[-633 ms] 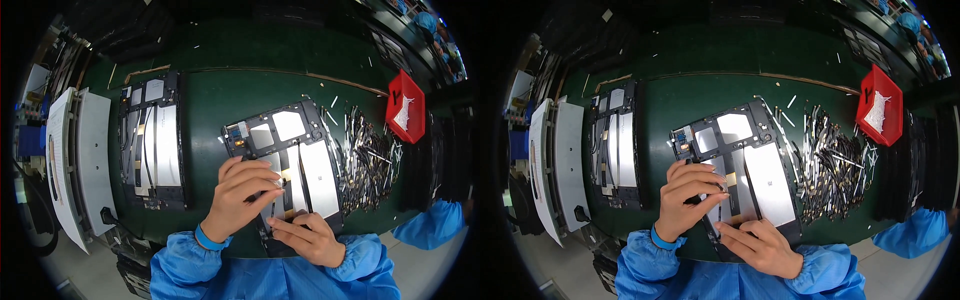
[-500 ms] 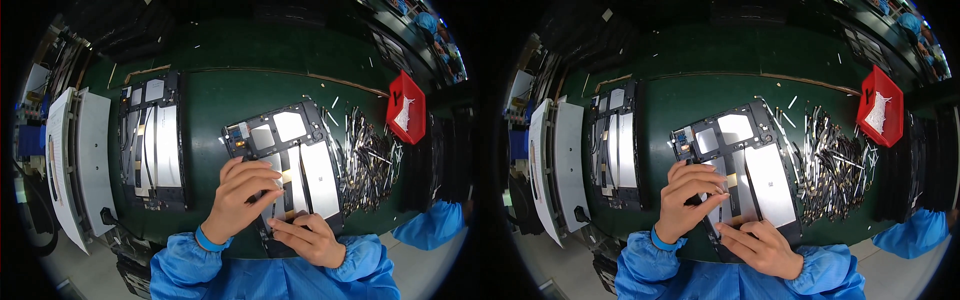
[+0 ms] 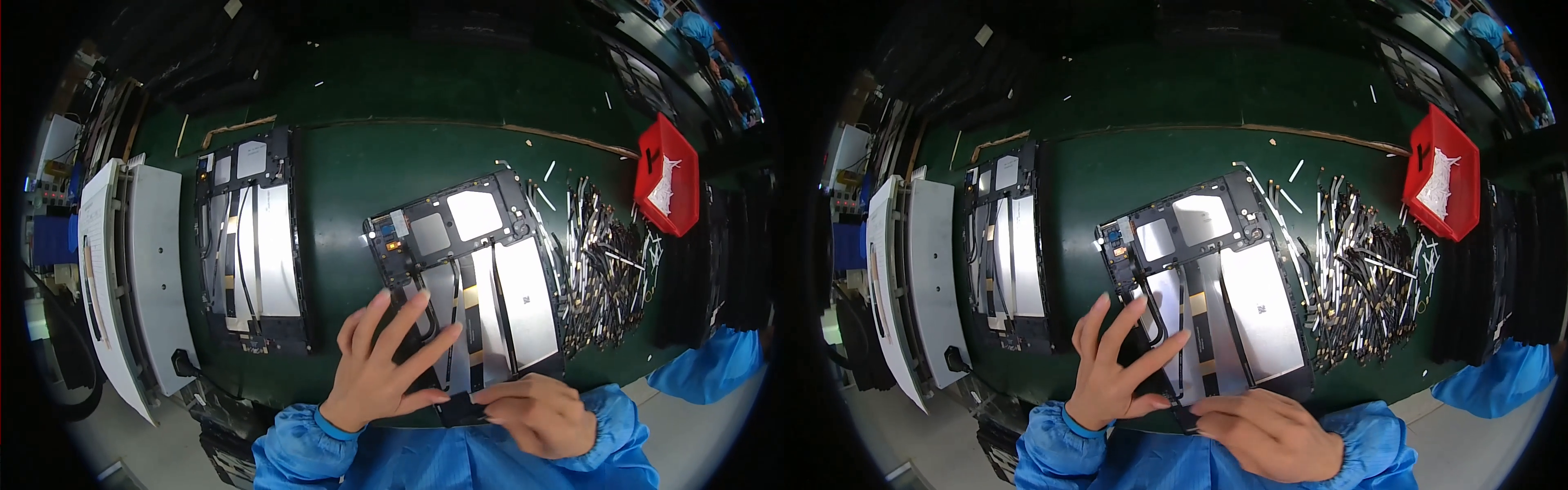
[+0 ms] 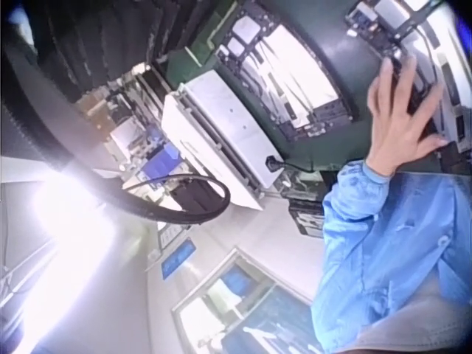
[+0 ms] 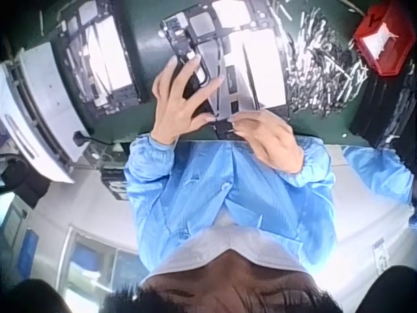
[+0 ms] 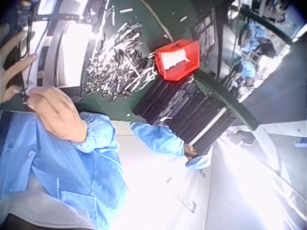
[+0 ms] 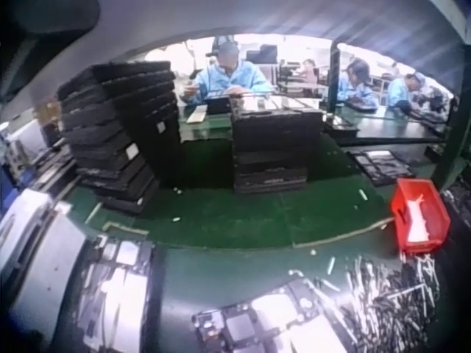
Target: The person assembles tablets by connecting internal ribbon cables and other internal components to a tablet screen and tablet housing. The connections are made with tweezers and a pointed tool.
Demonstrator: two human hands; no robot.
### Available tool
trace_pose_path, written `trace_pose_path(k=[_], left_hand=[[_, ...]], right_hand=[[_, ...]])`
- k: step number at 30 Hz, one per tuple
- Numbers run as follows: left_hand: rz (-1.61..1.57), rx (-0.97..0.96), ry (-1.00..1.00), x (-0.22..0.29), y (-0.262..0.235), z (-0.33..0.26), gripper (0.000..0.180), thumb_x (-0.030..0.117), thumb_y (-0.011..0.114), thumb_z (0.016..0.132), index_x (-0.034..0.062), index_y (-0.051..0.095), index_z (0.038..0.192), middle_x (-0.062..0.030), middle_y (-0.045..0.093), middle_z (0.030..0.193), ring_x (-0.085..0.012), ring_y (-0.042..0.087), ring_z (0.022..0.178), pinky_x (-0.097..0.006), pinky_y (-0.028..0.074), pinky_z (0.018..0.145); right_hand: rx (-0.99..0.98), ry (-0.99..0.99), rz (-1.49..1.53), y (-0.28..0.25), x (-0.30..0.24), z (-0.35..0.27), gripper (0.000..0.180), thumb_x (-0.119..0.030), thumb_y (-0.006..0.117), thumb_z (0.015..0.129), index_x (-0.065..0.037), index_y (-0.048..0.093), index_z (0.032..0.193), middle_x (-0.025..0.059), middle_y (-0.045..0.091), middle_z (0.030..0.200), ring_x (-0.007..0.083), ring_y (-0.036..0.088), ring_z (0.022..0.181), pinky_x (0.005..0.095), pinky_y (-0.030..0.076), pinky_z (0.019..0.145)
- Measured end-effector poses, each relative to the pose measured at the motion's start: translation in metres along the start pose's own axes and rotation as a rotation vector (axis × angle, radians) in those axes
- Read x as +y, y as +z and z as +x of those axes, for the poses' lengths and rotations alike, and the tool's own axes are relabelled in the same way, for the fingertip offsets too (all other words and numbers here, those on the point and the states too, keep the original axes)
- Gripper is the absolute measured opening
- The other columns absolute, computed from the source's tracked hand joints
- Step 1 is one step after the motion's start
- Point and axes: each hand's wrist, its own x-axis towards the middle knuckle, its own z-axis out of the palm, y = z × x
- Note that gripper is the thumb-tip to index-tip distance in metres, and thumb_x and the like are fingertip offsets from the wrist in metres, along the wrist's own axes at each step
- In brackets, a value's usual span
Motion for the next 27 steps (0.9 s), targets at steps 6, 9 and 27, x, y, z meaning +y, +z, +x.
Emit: trace_pose_path(k=[6,9,27], left_hand=[[0.009,0.079,-0.040,-0.011,0.004,0.039,0.033,0.038,0.052,0.085,0.0273,0.064,0.114,-0.0159,0.033,0.141,-0.0399,0.023,0.129,-0.048,0.017,0.103],[-0.089,0.094,-0.066,-0.011,0.002,0.040,0.034,0.035,0.064,0.077,0.0278,0.066,0.110,-0.0184,0.025,0.145,-0.0426,0.018,0.132,-0.051,0.014,0.104],[-0.289,0.120,-0.461,0.059,0.020,-0.022,0.073,0.034,0.054,0.087,-0.0075,0.022,0.137,-0.0303,0.013,0.143,-0.0458,0.006,0.134,-0.053,0.001,0.105]], right_hand=[[-0.168,0.116,-0.320,-0.006,-0.007,0.021,0.045,-0.039,0.068,0.076,-0.001,0.060,0.099,0.0041,0.051,0.068,0.0176,0.054,0.055,0.0266,0.047,0.055],[-0.226,0.088,-0.442,0.004,-0.006,0.013,0.060,-0.053,0.059,0.078,-0.001,0.059,0.108,0.0029,0.047,0.060,0.0153,0.048,0.050,0.0247,0.042,0.051],[0.449,0.420,-0.422,-0.025,0.027,-0.022,0.043,-0.027,0.074,0.072,0.001,0.061,0.102,0.0118,0.052,0.085,0.0287,0.057,0.058,0.0359,0.047,0.050]])
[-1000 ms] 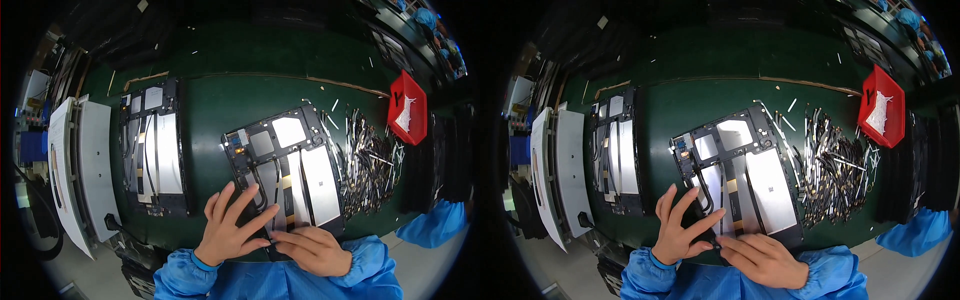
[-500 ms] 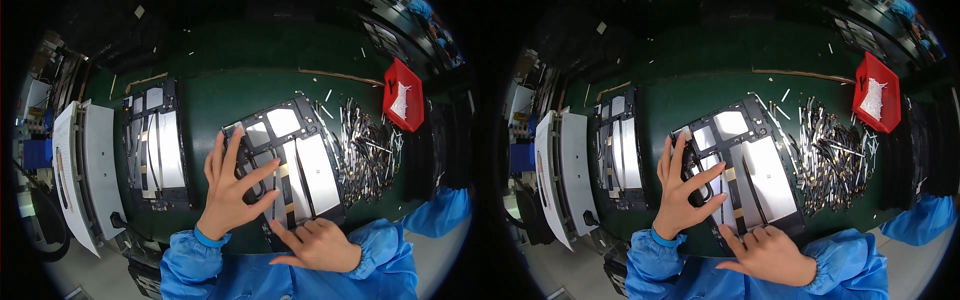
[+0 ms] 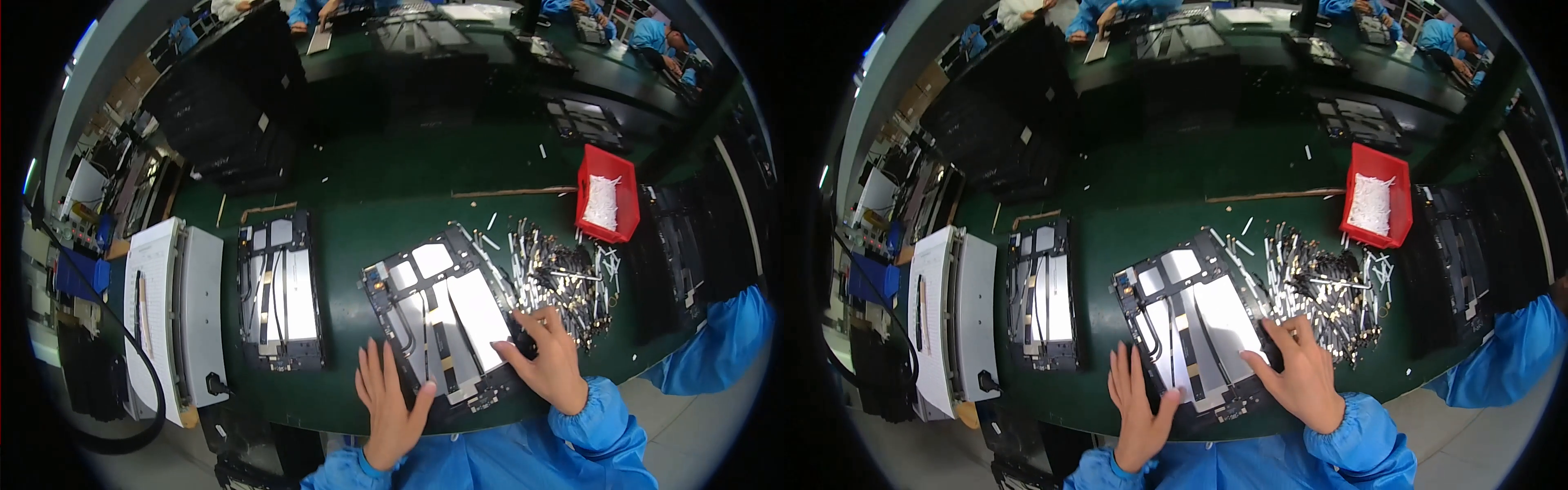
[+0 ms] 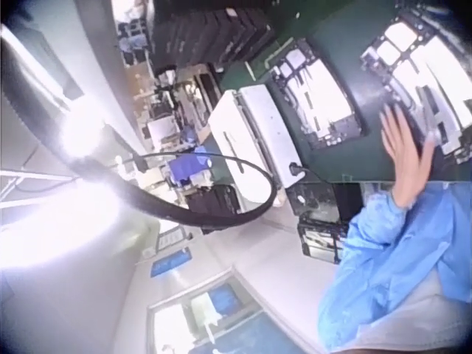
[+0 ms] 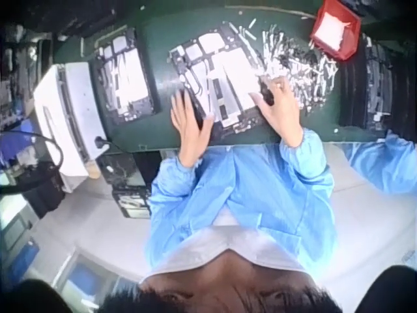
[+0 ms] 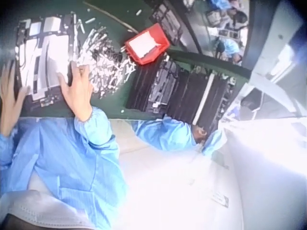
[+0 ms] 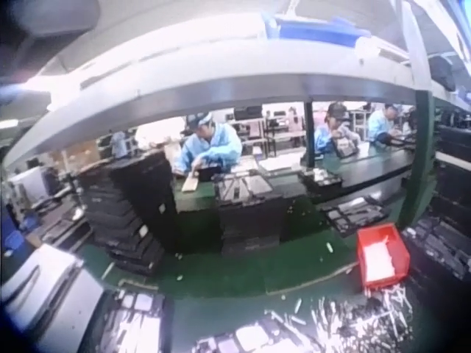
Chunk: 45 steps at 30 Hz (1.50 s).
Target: The person assembles tablets by connecting internal ribbon cables and other internal components to a tablet screen and tablet housing. The connections are made with tweezers and a pointed tool.
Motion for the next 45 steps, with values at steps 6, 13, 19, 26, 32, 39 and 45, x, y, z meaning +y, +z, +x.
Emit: trace_pose_path(k=[6,13,19,26,32,39,45], left_hand=[[-0.036,0.049,-0.068,0.001,0.010,-0.013,0.075,0.031,0.057,0.085,-0.0041,0.019,0.140,-0.0232,0.021,0.144,-0.0383,0.007,0.137,-0.049,0.000,0.108],[-1.059,0.190,-0.199,0.008,0.001,-0.021,0.072,0.028,0.054,0.088,0.0001,0.015,0.142,-0.0187,0.031,0.140,-0.0255,0.036,0.124,-0.034,0.037,0.095],[-1.252,0.371,0.293,0.038,-0.015,0.010,0.067,0.041,0.034,0.094,-0.0007,0.014,0.142,-0.0170,0.025,0.144,-0.0269,0.027,0.132,-0.034,0.017,0.108],[-0.474,0.554,0.307,-0.006,-0.002,0.137,0.053,0.021,0.048,0.091,-0.0028,0.029,0.134,-0.0193,0.022,0.140,-0.0331,0.030,0.126,-0.042,0.025,0.104],[-0.340,0.448,0.260,-0.012,-0.003,0.142,0.049,0.017,0.053,0.088,-0.0007,0.037,0.130,-0.0214,0.024,0.138,-0.0366,0.031,0.124,-0.042,0.028,0.103],[-0.298,0.329,0.210,-0.012,-0.001,0.148,0.039,0.013,0.058,0.084,0.0043,0.049,0.121,-0.0224,0.030,0.134,-0.0396,0.035,0.120,-0.045,0.033,0.099],[-0.102,0.392,0.227,-0.015,-0.003,0.147,0.031,0.009,0.060,0.081,0.0069,0.056,0.111,-0.0206,0.029,0.135,-0.0393,0.027,0.126,-0.048,0.029,0.101]], right_hand=[[-0.089,0.005,0.091,0.005,0.008,-0.008,0.041,-0.024,0.072,0.075,0.003,0.061,0.104,0.0124,0.050,0.088,0.0286,0.057,0.065,0.0377,0.047,0.056],[-0.186,0.146,0.666,0.005,-0.001,-0.036,0.048,-0.009,0.069,0.079,-0.002,0.053,0.124,0.0012,0.056,0.090,0.0058,0.046,0.069,0.0194,0.036,0.054],[-0.227,0.224,0.730,-0.043,-0.024,-0.002,0.056,-0.008,0.063,0.082,-0.003,0.041,0.134,-0.0044,0.055,0.087,0.0003,0.037,0.062,0.0150,0.031,0.054],[0.261,0.000,0.893,-0.077,-0.016,0.176,0.053,-0.014,0.059,0.083,0.005,0.043,0.130,0.0116,0.055,0.117,0.0134,0.054,0.100,0.0260,0.043,0.086],[0.134,0.122,0.977,-0.081,0.007,0.334,0.036,-0.021,0.065,0.080,0.000,0.058,0.109,0.0046,0.063,0.090,0.0104,0.059,0.071,0.0228,0.047,0.062],[-0.021,0.191,0.951,-0.079,0.024,0.420,0.022,-0.027,0.068,0.078,-0.009,0.061,0.090,-0.0031,0.050,0.062,0.0064,0.041,0.045,0.0232,0.028,0.038],[0.138,0.162,0.589,-0.046,0.005,0.407,0.022,-0.035,0.061,0.082,-0.014,0.058,0.076,-0.0041,0.043,0.054,0.0078,0.033,0.038,0.0225,0.023,0.035]])
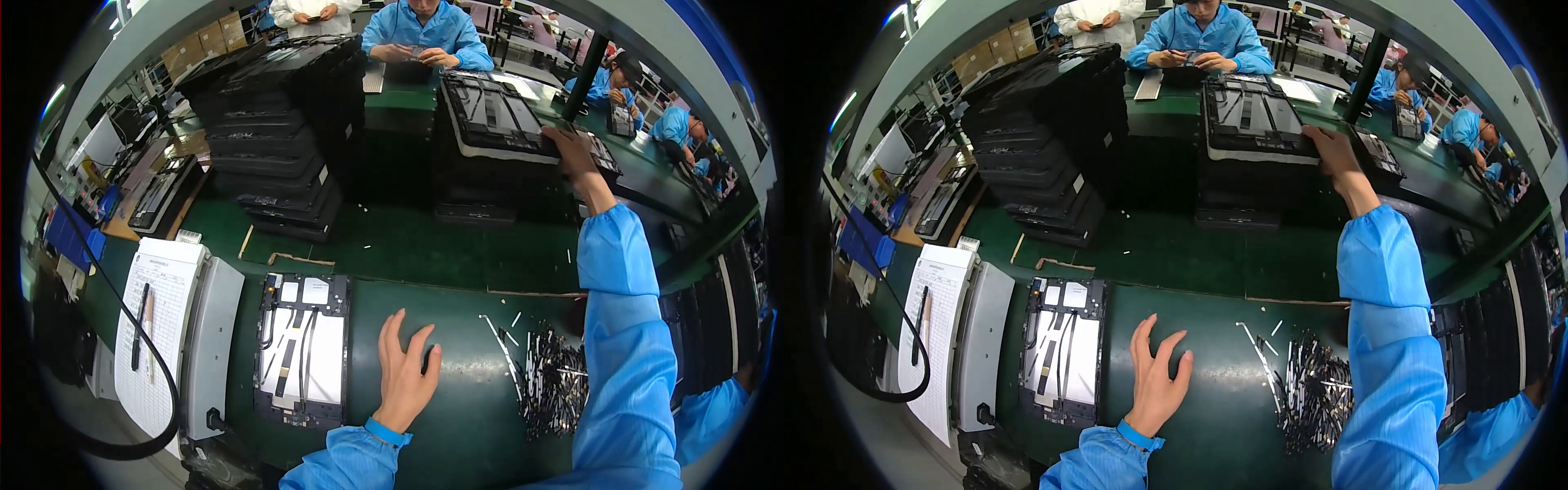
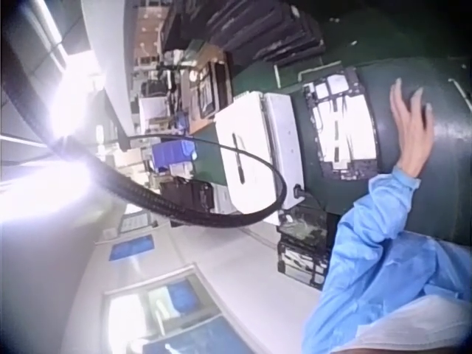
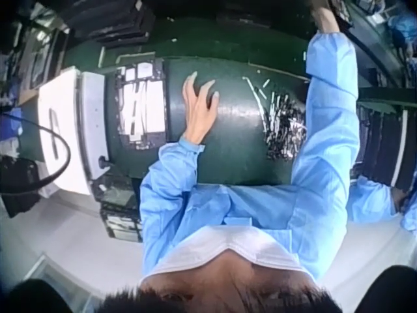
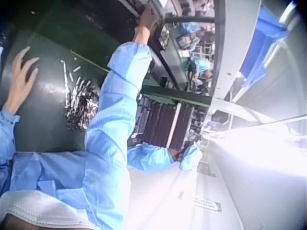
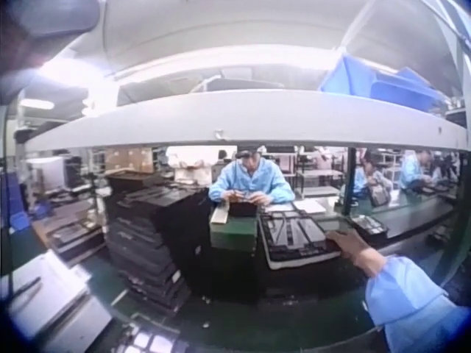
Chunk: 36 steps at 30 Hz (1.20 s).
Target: The person assembles tablets by connecting internal ribbon cables and other internal components to a tablet screen and tablet housing. The connections are made with tweezers and a pointed tool.
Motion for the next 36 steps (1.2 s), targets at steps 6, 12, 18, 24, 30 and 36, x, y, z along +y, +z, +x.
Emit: trace_pose_path(k=[6,12,18,24,30,36], left_hand=[[-0.008,-0.022,0.053,0.003,0.003,0.001,0.029,0.011,0.060,0.082,0.0058,0.056,0.110,-0.0221,0.031,0.133,-0.0425,0.029,0.124,-0.050,0.028,0.101],[0.009,-0.023,0.017,0.007,0.008,-0.002,0.027,0.010,0.060,0.080,0.0066,0.059,0.107,-0.0192,0.036,0.131,-0.0378,0.030,0.125,-0.046,0.027,0.103],[-0.157,0.090,-0.012,0.024,0.012,-0.013,0.025,0.006,0.053,0.085,0.0019,0.056,0.110,-0.0144,0.042,0.128,-0.0278,0.043,0.117,-0.036,0.035,0.098],[-0.819,-0.366,-0.055,0.149,0.055,-0.074,0.025,-0.001,0.053,0.084,-0.0037,0.052,0.109,-0.0143,0.049,0.120,-0.0201,0.049,0.109,-0.030,0.041,0.091],[-1.168,-1.044,-0.337,0.251,0.146,-0.098,0.072,0.019,0.062,0.086,0.0048,0.015,0.140,-0.0194,0.024,0.142,-0.0269,0.026,0.132,-0.037,0.027,0.105],[-1.332,-0.896,-0.801,0.291,0.218,-0.102,0.114,0.044,0.071,0.074,-0.0044,-0.010,0.139,-0.0234,0.010,0.145,-0.0265,0.012,0.136,-0.034,0.014,0.109]], right_hand=[[0.023,0.098,0.191,-0.016,0.009,-0.002,0.032,-0.035,0.061,0.083,-0.006,0.065,0.097,-0.0032,0.044,0.056,0.0092,0.033,0.039,0.0250,0.021,0.037],[0.026,-0.282,0.079,-0.062,-0.028,-0.116,0.037,-0.023,0.050,0.091,-0.002,0.054,0.120,0.0059,0.068,0.075,0.0074,0.047,0.056,0.0211,0.035,0.053],[0.289,-0.270,0.001,-0.163,-0.054,-0.348,0.045,-0.033,0.037,0.098,0.003,0.049,0.122,0.0048,0.061,0.063,0.0061,0.045,0.054,0.0203,0.035,0.057],[1.110,-0.097,-0.159,-0.315,0.123,-0.474,0.043,-0.040,0.034,0.098,-0.003,0.055,0.105,0.0085,0.060,0.094,0.0110,0.053,0.079,0.0237,0.044,0.068],[0.948,0.114,0.172,-0.334,0.230,-0.472,0.046,-0.039,0.037,0.097,0.001,0.054,0.111,0.0142,0.058,0.111,0.0213,0.055,0.105,0.0317,0.042,0.092],[0.902,0.098,0.211,-0.321,0.229,-0.447,0.044,-0.036,0.035,0.098,0.003,0.047,0.116,0.0146,0.054,0.110,0.0200,0.054,0.101,0.0302,0.042,0.090]])
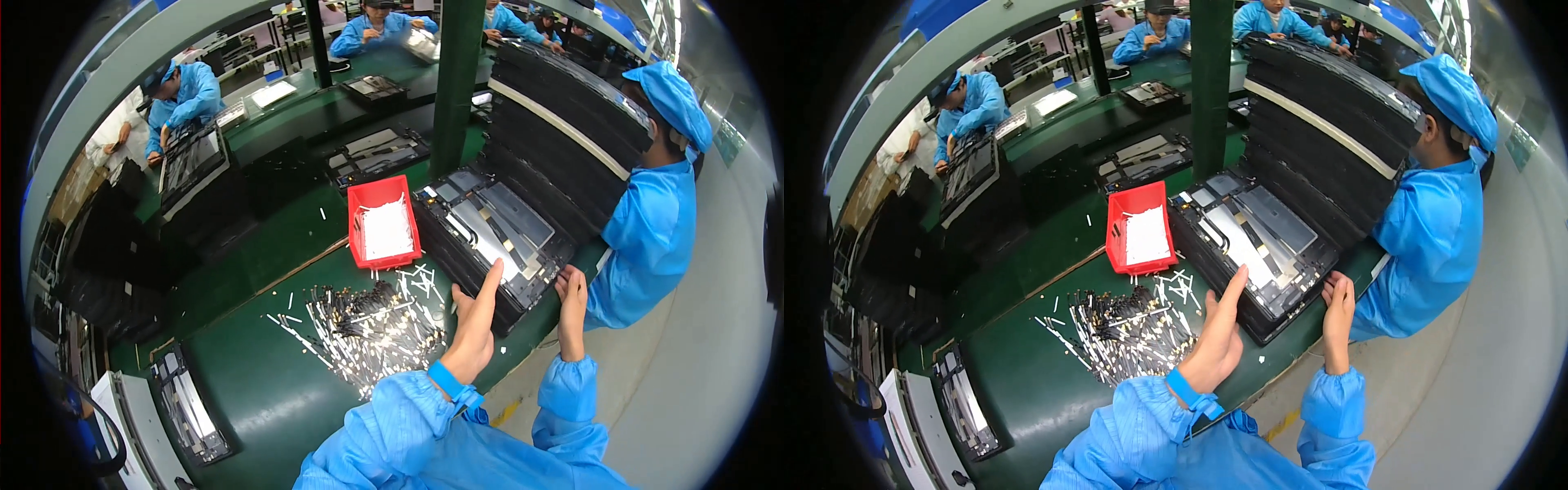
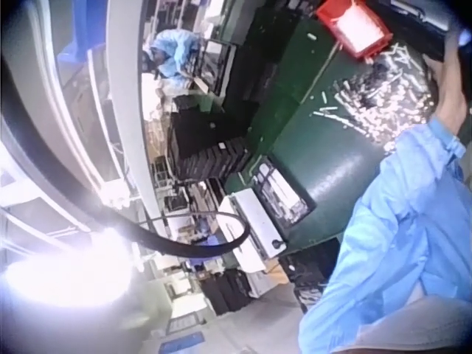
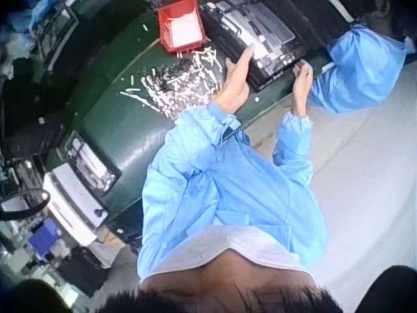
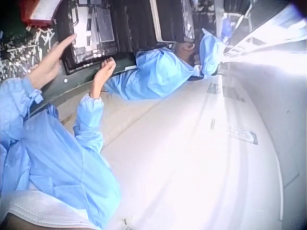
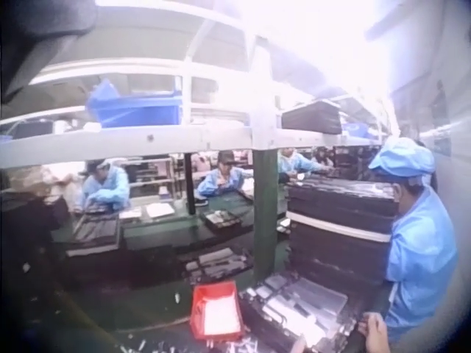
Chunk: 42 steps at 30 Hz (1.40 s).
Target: The person assembles tablets by connecting internal ribbon cables and other internal components to a tablet screen and tablet housing. The connections are made with tweezers and a pointed tool.
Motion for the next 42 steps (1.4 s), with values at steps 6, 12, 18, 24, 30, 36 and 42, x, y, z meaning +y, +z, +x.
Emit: trace_pose_path(k=[6,12,18,24,30,36,42], left_hand=[[0.126,0.099,-0.120,-0.004,-0.010,0.017,0.130,0.061,0.072,0.063,-0.0121,-0.006,0.137,-0.0229,0.011,0.145,-0.0265,0.022,0.132,-0.031,0.020,0.107],[0.084,0.211,-0.119,-0.009,0.001,0.021,0.120,0.050,0.079,0.060,-0.0150,0.008,0.133,-0.0271,0.028,0.130,-0.0276,0.040,0.119,-0.035,0.042,0.094],[-0.068,0.059,-0.101,-0.010,-0.004,0.015,0.071,0.010,0.073,0.071,-0.0083,0.027,0.122,-0.0188,0.051,0.116,-0.0239,0.057,0.099,-0.035,0.050,0.084],[0.008,0.002,-0.052,-0.004,0.000,-0.032,0.094,0.010,0.076,0.070,-0.0104,0.006,0.129,-0.0187,0.048,0.118,-0.0229,0.051,0.108,-0.033,0.043,0.093],[0.188,-0.143,0.106,0.004,-0.002,-0.083,0.111,0.019,0.080,0.067,-0.0087,-0.005,0.133,-0.0198,0.035,0.126,-0.0244,0.039,0.119,-0.036,0.033,0.101],[0.158,-0.095,0.165,0.073,-0.050,-0.136,0.112,0.024,0.081,0.064,-0.0021,0.002,0.139,-0.0187,0.035,0.127,-0.0274,0.038,0.120,-0.037,0.030,0.102],[0.050,0.398,0.218,0.070,-0.165,-0.223,0.039,0.027,0.060,0.082,-0.0043,0.058,0.106,-0.0171,0.063,0.100,-0.0255,0.061,0.090,-0.036,0.049,0.082]], right_hand=[[0.113,-0.078,-0.190,0.008,-0.003,-0.003,0.040,-0.038,0.034,0.098,-0.004,0.049,0.113,0.0044,0.051,0.093,0.0116,0.047,0.086,0.0239,0.038,0.079],[0.050,0.130,-0.001,0.014,-0.030,-0.015,0.049,-0.047,0.036,0.095,-0.007,0.048,0.122,-0.0001,0.050,0.100,0.0086,0.044,0.087,0.0246,0.034,0.076],[-0.022,0.146,0.121,0.015,-0.043,-0.025,0.048,-0.045,0.038,0.095,-0.008,0.045,0.124,-0.0004,0.052,0.111,0.0060,0.044,0.085,0.0221,0.032,0.072],[0.012,0.007,0.233,-0.025,-0.031,-0.064,0.040,-0.034,0.040,0.097,-0.004,0.044,0.124,0.0008,0.052,0.113,0.0069,0.047,0.091,0.0217,0.036,0.073],[0.238,-0.081,0.330,-0.020,-0.076,-0.115,0.041,-0.028,0.037,0.098,0.001,0.040,0.127,0.0103,0.045,0.128,0.0175,0.044,0.116,0.0313,0.035,0.100],[0.081,-0.106,0.387,0.008,-0.103,-0.144,0.040,-0.026,0.038,0.097,0.003,0.042,0.125,0.0123,0.049,0.122,0.0193,0.051,0.107,0.0319,0.040,0.092],[-0.866,0.081,-0.339,0.121,-0.180,-0.092,0.032,-0.021,0.037,0.098,0.005,0.058,0.095,0.0121,0.062,0.080,0.0190,0.058,0.075,0.0305,0.046,0.072]])
